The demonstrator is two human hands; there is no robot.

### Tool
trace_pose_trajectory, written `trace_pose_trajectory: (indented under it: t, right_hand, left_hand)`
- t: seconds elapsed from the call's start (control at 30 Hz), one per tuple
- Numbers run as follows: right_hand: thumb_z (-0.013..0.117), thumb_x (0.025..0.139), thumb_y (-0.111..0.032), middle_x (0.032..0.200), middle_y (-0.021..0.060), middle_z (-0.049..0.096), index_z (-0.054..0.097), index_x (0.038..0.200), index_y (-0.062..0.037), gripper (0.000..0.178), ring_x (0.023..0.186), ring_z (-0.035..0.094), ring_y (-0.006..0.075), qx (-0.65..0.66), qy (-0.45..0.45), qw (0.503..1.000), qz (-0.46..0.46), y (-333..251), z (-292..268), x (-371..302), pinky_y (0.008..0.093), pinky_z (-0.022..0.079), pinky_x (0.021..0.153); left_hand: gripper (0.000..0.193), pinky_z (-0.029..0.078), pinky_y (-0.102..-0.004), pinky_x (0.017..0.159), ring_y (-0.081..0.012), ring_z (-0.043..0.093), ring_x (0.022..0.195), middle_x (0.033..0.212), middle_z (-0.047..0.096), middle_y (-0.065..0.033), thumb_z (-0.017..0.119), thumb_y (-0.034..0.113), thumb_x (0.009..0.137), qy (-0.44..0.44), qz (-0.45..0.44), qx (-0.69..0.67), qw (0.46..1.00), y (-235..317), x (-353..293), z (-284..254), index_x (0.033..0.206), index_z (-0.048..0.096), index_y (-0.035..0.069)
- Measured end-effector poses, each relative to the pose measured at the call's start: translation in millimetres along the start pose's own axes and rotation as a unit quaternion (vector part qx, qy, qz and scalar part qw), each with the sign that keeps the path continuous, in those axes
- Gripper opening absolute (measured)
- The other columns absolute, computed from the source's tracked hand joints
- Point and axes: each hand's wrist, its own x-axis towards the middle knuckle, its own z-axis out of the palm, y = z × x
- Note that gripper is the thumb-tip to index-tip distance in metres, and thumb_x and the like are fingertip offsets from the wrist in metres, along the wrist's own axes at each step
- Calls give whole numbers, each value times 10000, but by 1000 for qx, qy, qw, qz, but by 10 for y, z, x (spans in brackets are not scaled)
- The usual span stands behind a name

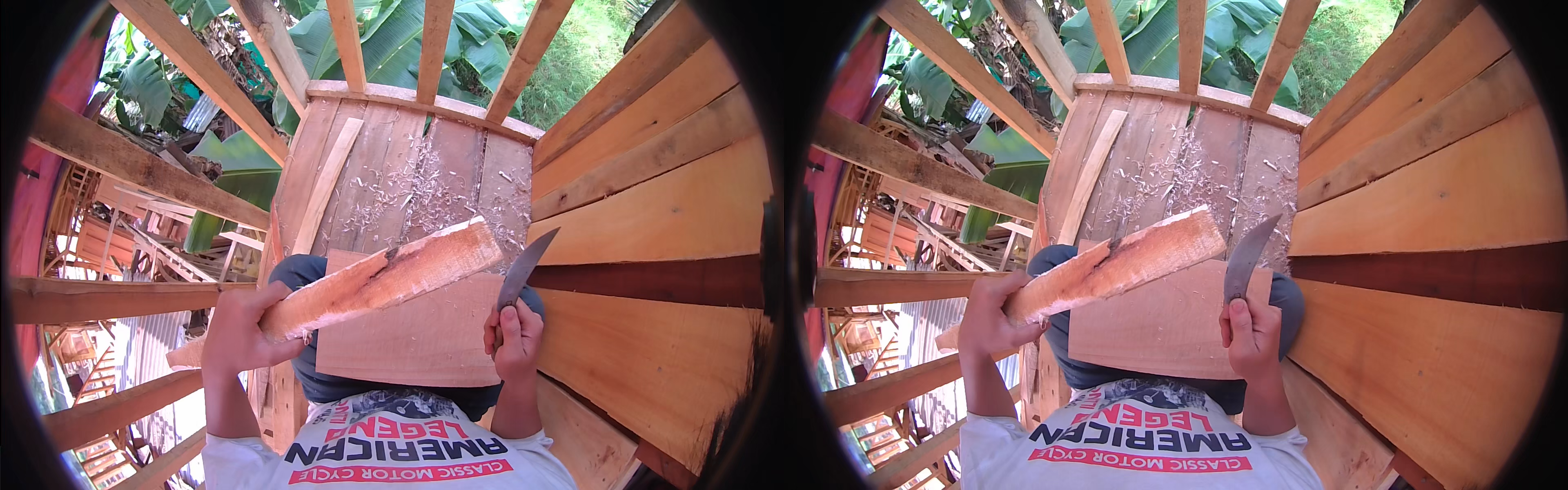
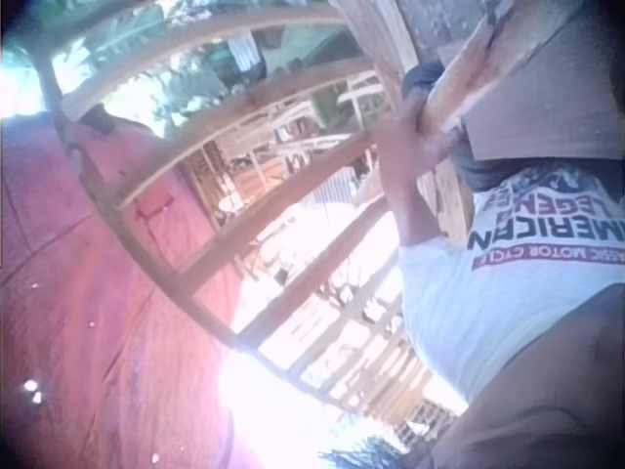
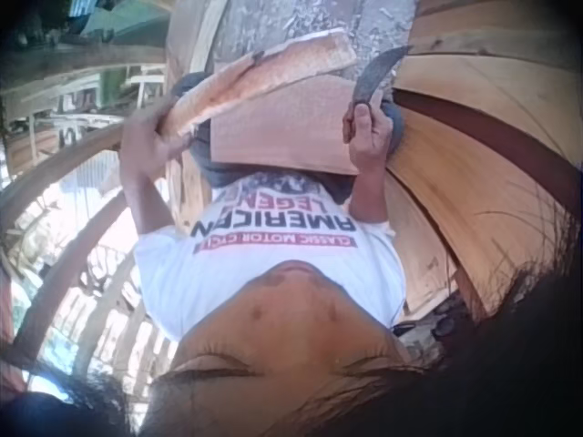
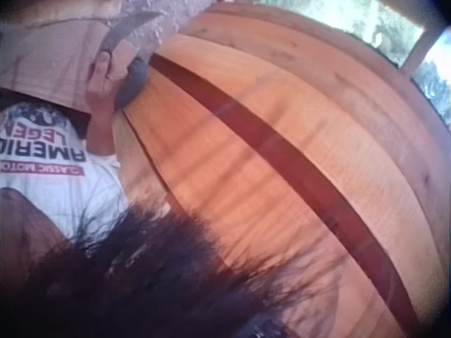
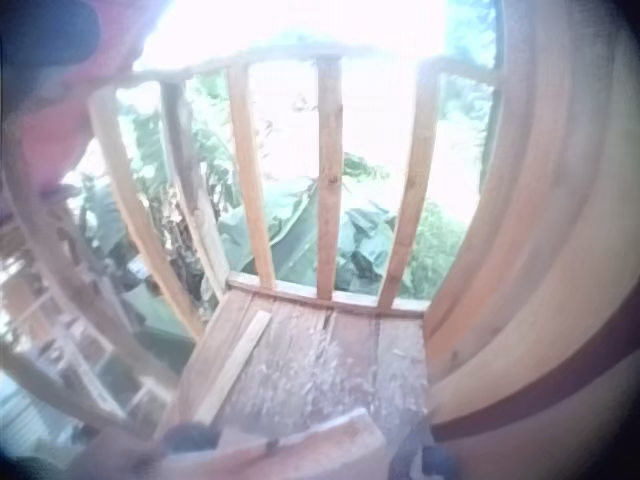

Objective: The person sits cross-legged on a wooden platform and uses a curved knife to shave and shape a long piece of wood. They hold the wood in their left hand and repeatedly scrape the surface with the knife in their right hand, producing wood shavings.

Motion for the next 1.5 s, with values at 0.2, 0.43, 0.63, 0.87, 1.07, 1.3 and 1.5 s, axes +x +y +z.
trace_pose_trajectory:
  t: [0.2, 0.43, 0.63, 0.87, 1.07, 1.3, 1.5]
  right_hand:
    - [437, 983, -161, 483, -3, 464, 503, 674, -19, 346, 418, 444, 64, -44, -28, 999, 4, -27, 51, 1, 235, 310, 403]
    - [500, 954, -130, 563, 48, 519, 554, 770, 22, 245, 495, 479, 98, -76, -60, 995, 7, -24, 24, -14, 272, 353, 466]
    - [446, 972, -163, 466, 20, 462, 496, 650, -13, 359, 398, 447, 85, -59, -4, 998, -37, -96, 91, -16, 246, 309, 397]
    - [447, 972, -174, 478, 22, 469, 503, 674, -12, 344, 400, 435, 81, -42, -85, 995, 13, -172, -8, -31, 240, 313, 397]
    - [420, 994, -183, 547, -29, 475, 543, 764, -25, 305, 455, 392, 53, 208, -223, 935, 178, -75, -71, -102, 227, 293, 435]
    - [504, 941, -107, 554, 73, 504, 535, 755, 22, 228, 458, 494, 122, -81, -44, 996, 1, -175, -3, -62, 285, 346, 446]
    - [507, 930, -88, 555, 116, 490, 537, 760, 17, 202, 481, 513, 196, -68, -15, 997, 11, -111, -45, -49, 318, 372, 473]
  left_hand:
    - [394, 438, -314, 541, -249, 564, 544, 615, 560, -124, 755, 271, 501, -2, -16, -11, 1000, 10, 16, -2, 790, 633, 32]
    - [417, 444, -328, 541, -297, 566, 546, 604, 551, -136, 763, 312, 503, -14, -28, 2, 1000, -13, -5, -38, 808, 636, 57]
    - [401, 442, -285, 546, -196, 566, 535, 615, 565, -94, 765, 237, 496, -11, -12, -28, 999, 83, 2, 12, 807, 633, 20]
    - [391, 443, -284, 561, -196, 566, 557, 636, 569, -104, 760, 223, 508, -37, -22, -7, 999, 64, -43, -54, 813, 634, 15]
    - [413, 432, -349, 527, -320, 554, 548, 602, 534, -145, 752, 314, 509, -7, -7, -32, 999, 39, -7, 24, 811, 629, 61]
    - [393, 439, -309, 551, -255, 561, 555, 626, 560, -125, 753, 254, 507, -32, -12, -11, 999, 67, 40, 10, 806, 632, 31]
    - [393, 449, -326, 554, -286, 580, 571, 622, 561, -132, 754, 281, 513, -12, -6, -41, 999, 76, 30, 35, 803, 635, 44]
